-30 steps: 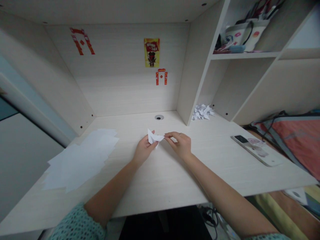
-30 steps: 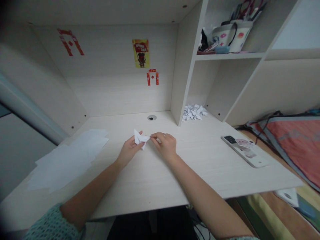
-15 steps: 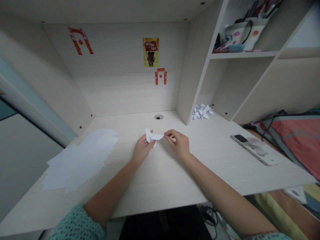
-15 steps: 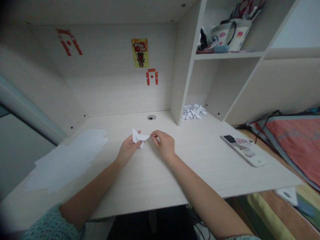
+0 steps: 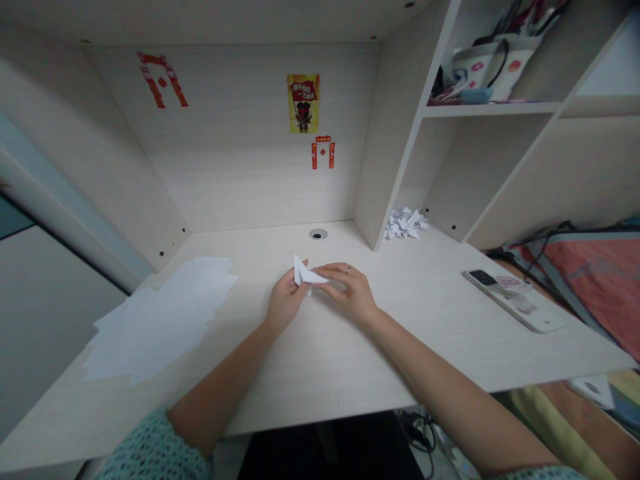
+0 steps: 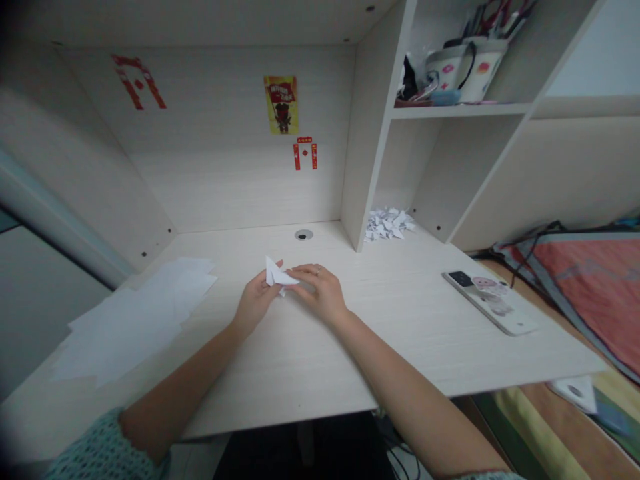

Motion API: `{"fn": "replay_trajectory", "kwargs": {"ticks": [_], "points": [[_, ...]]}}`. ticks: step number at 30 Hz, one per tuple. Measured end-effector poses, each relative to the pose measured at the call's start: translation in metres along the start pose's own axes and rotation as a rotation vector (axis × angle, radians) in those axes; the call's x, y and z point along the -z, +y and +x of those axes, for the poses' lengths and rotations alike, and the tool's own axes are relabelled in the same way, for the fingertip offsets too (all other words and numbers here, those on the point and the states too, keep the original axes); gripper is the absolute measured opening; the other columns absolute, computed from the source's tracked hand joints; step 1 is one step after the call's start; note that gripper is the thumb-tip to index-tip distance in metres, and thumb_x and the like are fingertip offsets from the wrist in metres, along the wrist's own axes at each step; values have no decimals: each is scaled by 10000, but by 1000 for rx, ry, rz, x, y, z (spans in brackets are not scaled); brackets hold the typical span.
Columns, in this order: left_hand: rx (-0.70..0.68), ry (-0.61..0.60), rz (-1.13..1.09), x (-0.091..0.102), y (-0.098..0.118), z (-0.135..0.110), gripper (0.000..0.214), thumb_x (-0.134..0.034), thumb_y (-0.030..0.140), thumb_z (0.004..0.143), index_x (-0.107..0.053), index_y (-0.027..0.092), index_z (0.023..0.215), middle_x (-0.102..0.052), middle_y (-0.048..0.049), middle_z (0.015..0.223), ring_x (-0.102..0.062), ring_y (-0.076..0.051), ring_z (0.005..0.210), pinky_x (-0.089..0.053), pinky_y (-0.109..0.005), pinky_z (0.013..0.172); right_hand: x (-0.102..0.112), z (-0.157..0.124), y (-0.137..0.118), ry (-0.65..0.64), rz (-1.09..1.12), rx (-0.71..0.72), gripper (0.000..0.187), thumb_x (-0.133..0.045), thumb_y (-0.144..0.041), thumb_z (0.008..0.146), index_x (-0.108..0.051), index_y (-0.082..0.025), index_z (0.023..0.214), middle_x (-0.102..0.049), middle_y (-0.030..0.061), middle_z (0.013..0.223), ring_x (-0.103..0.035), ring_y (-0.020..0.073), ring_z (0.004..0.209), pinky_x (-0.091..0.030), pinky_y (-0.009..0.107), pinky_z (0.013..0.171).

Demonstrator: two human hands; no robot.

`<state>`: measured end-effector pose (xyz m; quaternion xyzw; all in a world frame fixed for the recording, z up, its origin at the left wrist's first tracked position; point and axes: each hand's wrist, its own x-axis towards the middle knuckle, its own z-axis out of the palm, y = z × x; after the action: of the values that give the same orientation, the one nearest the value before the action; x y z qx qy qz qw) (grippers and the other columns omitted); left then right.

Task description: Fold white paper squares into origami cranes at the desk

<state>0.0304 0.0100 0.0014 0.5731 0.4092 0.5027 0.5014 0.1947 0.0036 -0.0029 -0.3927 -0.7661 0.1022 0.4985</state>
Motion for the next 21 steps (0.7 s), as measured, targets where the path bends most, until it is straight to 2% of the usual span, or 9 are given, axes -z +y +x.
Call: {"fn": "replay_trajectory", "kwargs": {"ticks": [7, 13, 21], "points": [[3, -14, 18, -1, 1, 0, 514, -587, 259, 735, -508, 140, 1228, -599, -111, 1174, -589, -205, 943, -450, -276, 776, 2, -1, 2, 10, -71, 81, 288, -589, -319, 803, -626, -332, 1088, -679, 23, 955, -598, 179, 867, -485, 316, 767], [75, -15, -23, 1, -1, 2, 518, -577, 276, 721, -519, 140, 1218, -648, -99, 1070, -593, -195, 876, -444, -268, 721, 1, -2, 4, 17, -106, 118, 271, -580, -296, 814, -635, -306, 1080, -680, 27, 953, -592, 165, 842, -483, 299, 743], [143, 18, -107, 1, 6, 0, 567, -605, 304, 682, -519, 149, 1221, -646, -109, 1075, -584, -233, 963, -451, -312, 781, 3, -1, 1, -4, -116, 130, 290, -535, -241, 843, -610, -318, 1113, -675, 18, 993, -594, 164, 869, -484, 305, 757]]}}
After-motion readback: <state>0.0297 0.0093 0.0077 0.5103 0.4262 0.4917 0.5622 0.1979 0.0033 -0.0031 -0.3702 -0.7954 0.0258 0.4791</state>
